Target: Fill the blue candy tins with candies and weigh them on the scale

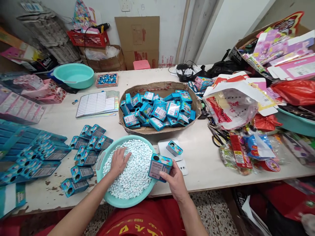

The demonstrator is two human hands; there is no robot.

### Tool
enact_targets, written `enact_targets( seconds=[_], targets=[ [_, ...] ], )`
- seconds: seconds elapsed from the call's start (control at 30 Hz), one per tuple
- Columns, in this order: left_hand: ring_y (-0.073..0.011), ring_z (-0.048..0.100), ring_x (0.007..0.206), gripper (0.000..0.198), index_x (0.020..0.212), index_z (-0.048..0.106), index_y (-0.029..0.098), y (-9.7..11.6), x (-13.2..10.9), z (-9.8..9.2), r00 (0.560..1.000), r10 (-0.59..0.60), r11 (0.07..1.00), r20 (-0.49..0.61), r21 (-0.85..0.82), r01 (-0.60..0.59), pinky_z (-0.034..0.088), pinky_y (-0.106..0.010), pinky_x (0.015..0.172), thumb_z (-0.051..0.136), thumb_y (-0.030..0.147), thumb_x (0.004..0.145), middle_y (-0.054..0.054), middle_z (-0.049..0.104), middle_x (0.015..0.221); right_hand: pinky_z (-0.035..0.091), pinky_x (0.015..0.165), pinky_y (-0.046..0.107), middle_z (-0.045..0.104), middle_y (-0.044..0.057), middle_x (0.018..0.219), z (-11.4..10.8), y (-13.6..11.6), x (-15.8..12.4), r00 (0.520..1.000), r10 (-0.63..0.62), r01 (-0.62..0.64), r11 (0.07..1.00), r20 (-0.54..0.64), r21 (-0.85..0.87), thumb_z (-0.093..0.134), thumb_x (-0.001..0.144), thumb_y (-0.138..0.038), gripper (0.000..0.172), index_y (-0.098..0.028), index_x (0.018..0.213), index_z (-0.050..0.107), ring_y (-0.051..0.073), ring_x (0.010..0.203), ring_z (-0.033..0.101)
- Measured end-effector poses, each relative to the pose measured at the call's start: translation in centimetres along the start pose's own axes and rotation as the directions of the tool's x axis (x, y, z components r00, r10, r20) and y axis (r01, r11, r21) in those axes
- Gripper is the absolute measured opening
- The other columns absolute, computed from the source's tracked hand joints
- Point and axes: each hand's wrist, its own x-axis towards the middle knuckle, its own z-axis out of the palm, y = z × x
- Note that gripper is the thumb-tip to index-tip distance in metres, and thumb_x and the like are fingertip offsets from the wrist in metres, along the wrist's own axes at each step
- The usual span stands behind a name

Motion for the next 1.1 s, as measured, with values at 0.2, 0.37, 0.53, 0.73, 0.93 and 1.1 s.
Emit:
enact_targets(
  seconds=[0.2,0.37,0.53,0.73,0.93,1.1],
  targets=[
    [-0.0333,0.055,0.100,0.048,0.106,0.060,0.019,3.6,0.5,0.7,0.972,-0.126,0.991,0.198,-0.028,0.134,0.040,-0.043,0.086,0.047,0.057,0.080,-0.016,0.060,0.106,0.053,0.078,0.046,0.069,0.007,0.094,-4.5,-1.6,-0.5,0.901,-0.072,0.127,0.986,-0.428,0.103,0.075,0.063,-0.046,0.042,-0.020,0.092,0.061,0.026,0.086,0.066],
    [-0.0263,0.056,0.078,0.023,0.071,0.063,0.023,3.8,0.6,0.4,0.962,-0.209,0.879,0.176,-0.398,0.264,0.040,-0.032,0.074,0.067,0.046,0.066,-0.004,0.061,0.070,0.054,0.076,0.041,0.067,0.004,0.092,-7.2,-4.6,-0.5,0.780,-0.231,0.284,0.959,-0.581,0.001,0.077,0.059,-0.042,0.045,-0.021,0.095,0.058,0.022,0.083,0.064],
    [-0.0163,0.050,0.068,0.022,0.055,0.058,0.019,4.0,0.4,0.0,0.912,-0.260,0.410,0.317,-0.819,0.401,0.040,-0.024,0.065,0.072,0.036,0.056,0.001,0.053,0.059,0.053,0.066,0.032,0.065,0.001,0.083,-3.8,-3.8,-0.8,0.855,-0.171,0.193,0.981,-0.489,-0.005,0.080,0.054,-0.044,0.051,-0.021,0.091,0.055,0.018,0.071,0.062],
    [-0.0105,0.046,0.052,0.023,0.065,0.052,0.018,5.0,-0.1,-3.0,0.868,-0.242,0.126,0.435,-0.872,0.472,0.037,-0.021,0.046,0.063,0.037,0.058,0.002,0.052,0.061,0.051,0.065,0.030,0.065,0.002,0.082,3.8,-0.8,-2.0,0.986,-0.125,0.065,0.897,-0.109,-0.438,0.077,0.063,-0.043,0.044,-0.020,0.095,0.058,0.019,0.071,0.060],
    [-0.0089,0.045,0.042,0.021,0.065,0.050,0.017,8.5,-1.4,-7.7,0.912,-0.104,-0.243,0.398,-0.899,0.365,0.031,-0.019,0.039,0.063,0.033,0.065,0.002,0.050,0.055,0.047,0.079,0.031,0.062,0.004,0.094,7.9,0.7,-1.6,0.918,-0.338,0.385,0.645,0.206,-0.660,0.070,0.075,-0.033,0.027,-0.021,0.098,0.060,0.021,0.090,0.059],
    [-0.0115,0.055,0.054,0.018,0.064,0.051,0.016,9.8,-2.1,-8.2,0.967,-0.169,-0.186,0.191,-0.970,0.159,0.045,-0.024,0.055,0.063,0.027,0.071,0.002,0.056,0.062,0.046,0.079,0.031,0.060,0.005,0.097,9.1,1.3,-0.6,0.868,-0.391,0.482,0.520,0.306,-0.705,0.065,0.080,-0.024,0.025,-0.021,0.103,0.057,0.021,0.093,0.058]
  ],
)
